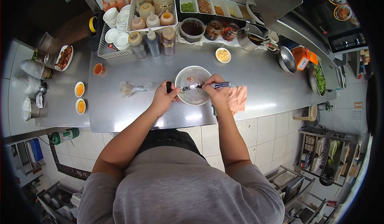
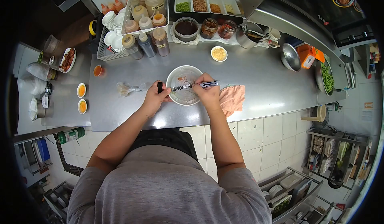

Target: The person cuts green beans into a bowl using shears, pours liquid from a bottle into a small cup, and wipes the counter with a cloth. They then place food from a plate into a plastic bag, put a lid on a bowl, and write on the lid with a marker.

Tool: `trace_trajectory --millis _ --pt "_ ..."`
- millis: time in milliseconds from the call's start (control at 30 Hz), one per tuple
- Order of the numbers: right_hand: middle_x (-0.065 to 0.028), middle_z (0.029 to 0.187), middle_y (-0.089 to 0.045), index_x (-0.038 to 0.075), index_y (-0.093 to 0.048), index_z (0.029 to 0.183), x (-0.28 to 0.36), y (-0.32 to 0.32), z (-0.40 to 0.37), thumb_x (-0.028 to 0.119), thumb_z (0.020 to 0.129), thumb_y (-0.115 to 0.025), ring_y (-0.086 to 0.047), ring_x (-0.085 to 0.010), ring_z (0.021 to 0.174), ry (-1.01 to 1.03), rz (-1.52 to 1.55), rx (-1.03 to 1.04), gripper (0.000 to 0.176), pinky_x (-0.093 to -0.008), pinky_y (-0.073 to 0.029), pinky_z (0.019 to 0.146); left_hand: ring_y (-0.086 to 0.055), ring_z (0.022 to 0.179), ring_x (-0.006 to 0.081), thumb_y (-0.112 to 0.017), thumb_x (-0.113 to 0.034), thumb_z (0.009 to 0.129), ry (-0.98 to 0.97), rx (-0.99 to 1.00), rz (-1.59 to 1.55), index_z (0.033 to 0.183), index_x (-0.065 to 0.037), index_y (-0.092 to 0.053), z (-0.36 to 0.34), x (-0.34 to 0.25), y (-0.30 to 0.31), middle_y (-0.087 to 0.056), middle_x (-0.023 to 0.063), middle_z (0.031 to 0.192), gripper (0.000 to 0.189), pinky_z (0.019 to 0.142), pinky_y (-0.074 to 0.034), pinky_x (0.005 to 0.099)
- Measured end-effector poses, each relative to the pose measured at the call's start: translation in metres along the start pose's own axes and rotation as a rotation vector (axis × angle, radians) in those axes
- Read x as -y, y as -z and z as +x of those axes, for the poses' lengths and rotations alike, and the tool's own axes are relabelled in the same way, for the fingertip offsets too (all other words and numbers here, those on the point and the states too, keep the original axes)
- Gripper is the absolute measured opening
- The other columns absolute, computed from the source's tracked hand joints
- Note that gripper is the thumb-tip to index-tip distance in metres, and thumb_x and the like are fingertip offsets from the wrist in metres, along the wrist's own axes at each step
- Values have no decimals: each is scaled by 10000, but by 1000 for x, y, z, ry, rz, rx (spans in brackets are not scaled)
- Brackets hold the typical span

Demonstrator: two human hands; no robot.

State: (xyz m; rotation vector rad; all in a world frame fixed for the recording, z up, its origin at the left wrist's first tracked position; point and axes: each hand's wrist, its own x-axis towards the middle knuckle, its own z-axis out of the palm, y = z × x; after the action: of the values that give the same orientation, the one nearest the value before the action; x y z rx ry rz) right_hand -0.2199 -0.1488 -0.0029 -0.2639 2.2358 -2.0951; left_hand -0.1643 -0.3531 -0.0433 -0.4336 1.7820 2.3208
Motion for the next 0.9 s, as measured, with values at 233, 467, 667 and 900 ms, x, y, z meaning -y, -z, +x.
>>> trace_trajectory --millis 233,467,667,900 --pt "17 672 -526 36 -548 731 0 -3 0 10 707 -657 -459 -61 630 -30 13 -42 114 -220 -375 570 -644 648 159 -601 -117 907 16 -7 -9 922 -69 -425 -4 -7 -3 -580 66 794 183 590 -533 263" --pt "20 661 -509 35 -547 735 1 -1 -3 6 708 -651 -454 -57 627 28 25 -23 111 -218 -363 561 -633 727 162 -586 -133 923 44 21 54 907 -90 -418 -2 -3 1 -562 54 864 174 671 -559 299" --pt "18 669 -515 36 -550 735 3 3 0 6 712 -646 -453 -58 626 -63 74 -119 103 -217 -362 562 -640 636 155 -608 -126 904 7 -11 17 929 -67 -429 -1 0 0 -584 61 788 190 584 -526 258" --pt "9 668 -528 37 -543 730 7 4 1 15 719 -652 -470 -68 621 -20 66 -110 111 -223 -374 560 -627 727 157 -592 -124 917 34 28 34 906 -92 -410 -1 -4 1 -554 46 859 185 672 -566 304"
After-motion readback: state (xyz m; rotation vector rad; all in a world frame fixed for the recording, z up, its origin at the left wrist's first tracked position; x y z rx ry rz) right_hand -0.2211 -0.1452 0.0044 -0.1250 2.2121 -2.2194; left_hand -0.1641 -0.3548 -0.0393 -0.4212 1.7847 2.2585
